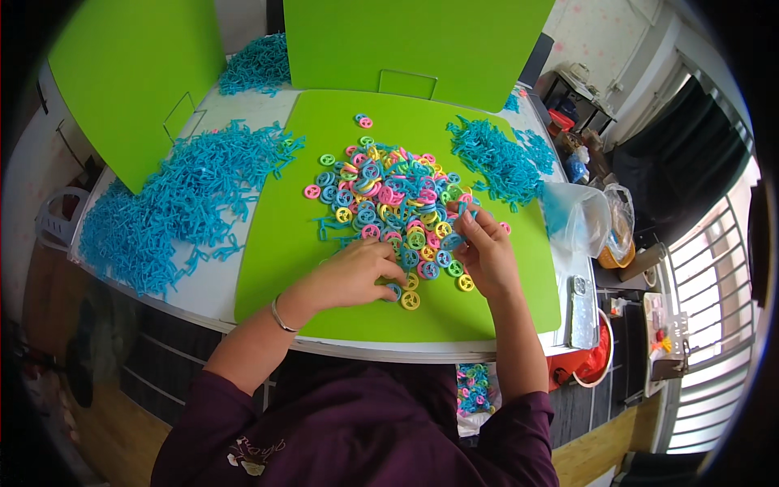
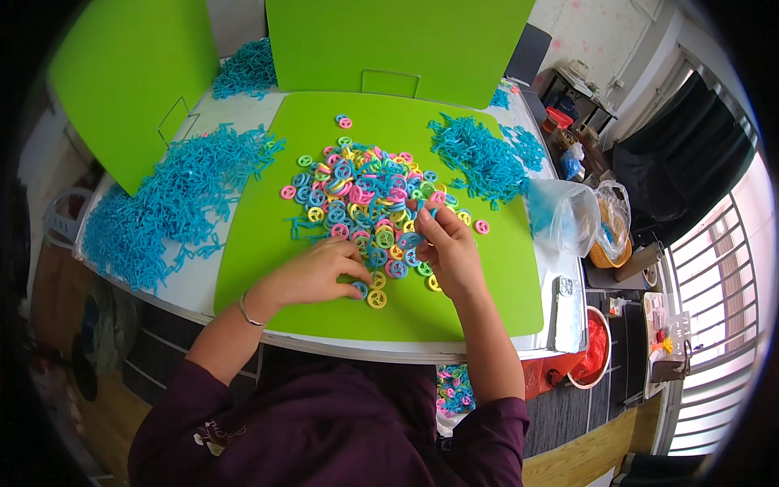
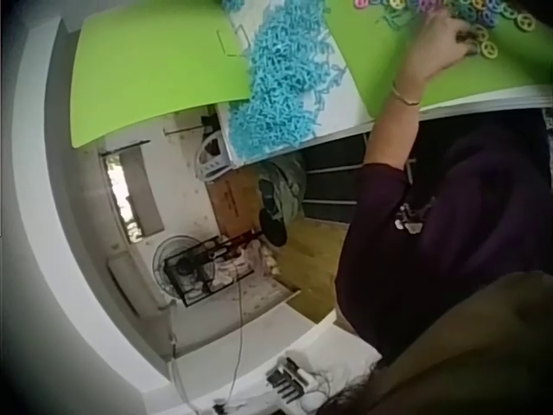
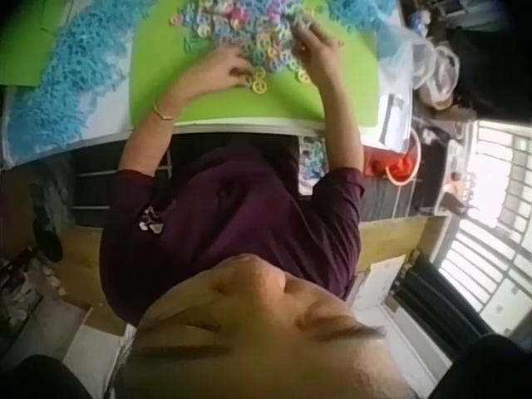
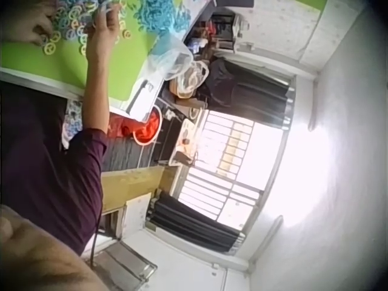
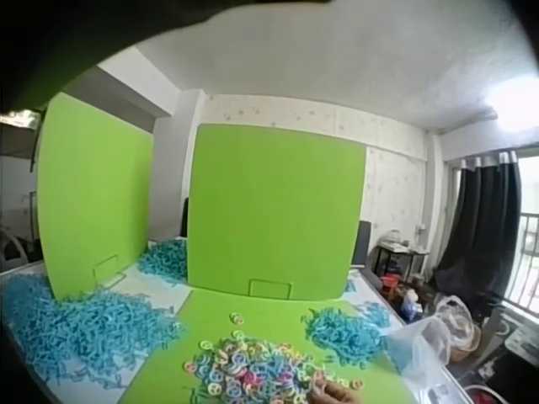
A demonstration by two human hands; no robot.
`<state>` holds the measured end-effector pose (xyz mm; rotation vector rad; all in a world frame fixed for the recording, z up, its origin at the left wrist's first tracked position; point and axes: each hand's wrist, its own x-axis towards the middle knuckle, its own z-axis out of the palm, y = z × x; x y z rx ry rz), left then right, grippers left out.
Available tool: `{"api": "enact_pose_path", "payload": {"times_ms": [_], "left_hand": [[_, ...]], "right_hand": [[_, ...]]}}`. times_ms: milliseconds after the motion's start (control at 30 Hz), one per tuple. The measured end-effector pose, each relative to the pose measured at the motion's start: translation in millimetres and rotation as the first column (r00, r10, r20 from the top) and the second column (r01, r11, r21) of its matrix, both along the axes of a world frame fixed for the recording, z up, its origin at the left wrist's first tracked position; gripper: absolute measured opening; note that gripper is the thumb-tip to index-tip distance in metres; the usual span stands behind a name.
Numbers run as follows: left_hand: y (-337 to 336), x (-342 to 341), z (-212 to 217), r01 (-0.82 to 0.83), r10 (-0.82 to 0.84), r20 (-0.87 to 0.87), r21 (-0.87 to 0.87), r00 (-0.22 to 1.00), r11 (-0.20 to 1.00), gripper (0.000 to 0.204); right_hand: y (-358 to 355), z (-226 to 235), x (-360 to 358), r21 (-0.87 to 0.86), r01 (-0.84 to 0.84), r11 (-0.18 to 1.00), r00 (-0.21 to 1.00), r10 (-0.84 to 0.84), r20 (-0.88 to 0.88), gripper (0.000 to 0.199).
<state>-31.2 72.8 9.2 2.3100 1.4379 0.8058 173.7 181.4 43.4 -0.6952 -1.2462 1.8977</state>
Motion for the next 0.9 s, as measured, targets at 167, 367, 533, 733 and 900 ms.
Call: {"api": "enact_pose_path", "payload": {"times_ms": [167, 367, 533, 733, 900], "left_hand": [[4, -1, 1, 0.047, -0.048, -0.009, -0.055, 0.999, 0.997, 0.024], [13, -3, 9, -0.051, 0.293, 0.811, -0.31, 0.507, 0.949, 0.016], [10, 3, 14, -0.036, 0.351, 0.871, -0.362, 0.342, 0.932, 0.016], [8, 6, 10, -0.021, 0.301, 0.924, -0.305, 0.237, 0.952, 0.013], [7, 11, 8, -0.103, 0.257, 0.914, -0.236, 0.313, 0.966, 0.01]], "right_hand": [[-8, 2, -4, 0.169, -0.053, 0.984, 0.989, 0.028, 0.146, 0.03], [-19, -8, -12, 0.392, -0.119, 0.912, 0.959, 0.003, 0.285, 0.031], [-32, -20, -23, 0.347, -0.104, 0.932, 0.954, -0.005, 0.3, 0.029], [-39, -33, -33, 0.398, 0.01, 0.917, 0.98, -0.088, 0.177, 0.031], [-42, -34, -35, 0.877, -0.041, 0.479, 0.903, -0.358, 0.238, 0.036]]}}
